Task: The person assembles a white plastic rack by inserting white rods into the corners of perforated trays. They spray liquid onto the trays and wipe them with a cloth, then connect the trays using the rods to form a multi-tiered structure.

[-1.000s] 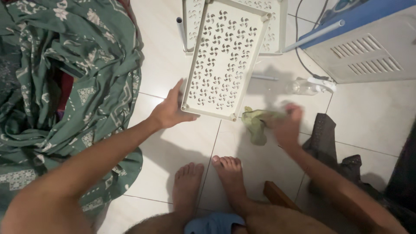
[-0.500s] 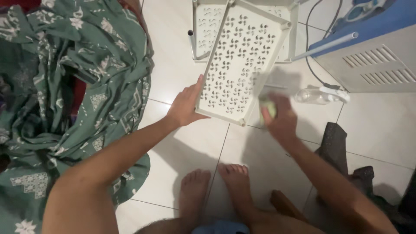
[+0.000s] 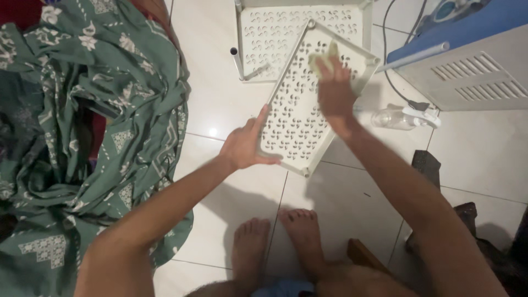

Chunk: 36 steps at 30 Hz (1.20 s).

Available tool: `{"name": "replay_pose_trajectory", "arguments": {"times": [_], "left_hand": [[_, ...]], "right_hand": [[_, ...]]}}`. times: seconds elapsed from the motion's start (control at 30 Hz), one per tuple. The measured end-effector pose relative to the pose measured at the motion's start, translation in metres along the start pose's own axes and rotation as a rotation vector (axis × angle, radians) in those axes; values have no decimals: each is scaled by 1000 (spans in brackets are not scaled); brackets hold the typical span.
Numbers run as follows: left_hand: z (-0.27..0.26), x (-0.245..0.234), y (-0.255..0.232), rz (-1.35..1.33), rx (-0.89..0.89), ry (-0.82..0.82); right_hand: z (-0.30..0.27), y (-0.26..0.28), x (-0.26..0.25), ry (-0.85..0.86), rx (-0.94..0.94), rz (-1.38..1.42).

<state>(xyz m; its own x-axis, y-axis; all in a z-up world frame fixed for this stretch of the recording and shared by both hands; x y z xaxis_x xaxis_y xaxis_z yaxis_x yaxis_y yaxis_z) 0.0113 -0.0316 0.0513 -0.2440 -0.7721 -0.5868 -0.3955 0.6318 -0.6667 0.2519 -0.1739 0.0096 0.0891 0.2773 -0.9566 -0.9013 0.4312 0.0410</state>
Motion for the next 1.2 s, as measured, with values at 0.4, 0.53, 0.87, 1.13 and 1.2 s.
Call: {"name": "replay_pose_trajectory", "arguments": {"times": [0.4, 0.53, 0.87, 1.13, 1.2], "left_hand": [[-7, 11, 4, -10, 9, -10], [-12, 13, 4, 21, 7, -65], [-8, 18, 7, 74, 99, -171], [-8, 19, 10, 175, 127, -163], [-10, 21, 7, 196, 151, -183]], "right_hand": [[-100, 129, -42, 507, -167, 511], [-58, 95, -53, 683, -151, 791], [37, 34, -16, -81, 202, 481], [-62, 137, -40, 517, -14, 700], [-66, 147, -52, 757, -116, 676]]}}
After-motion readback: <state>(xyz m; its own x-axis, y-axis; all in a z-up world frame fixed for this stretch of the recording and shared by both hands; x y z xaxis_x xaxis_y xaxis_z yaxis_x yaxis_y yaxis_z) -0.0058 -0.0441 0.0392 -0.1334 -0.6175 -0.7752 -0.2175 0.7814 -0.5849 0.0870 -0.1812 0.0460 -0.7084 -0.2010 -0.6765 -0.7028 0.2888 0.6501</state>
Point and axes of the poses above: each hand's wrist, its own z-axis towards the middle knuckle, its own x-axis out of the palm, y = z × x, the point moved 2 cm from there along z, towards the middle knuckle, and after that the axes turned 6 degrees about y, right-handed, at the moved point
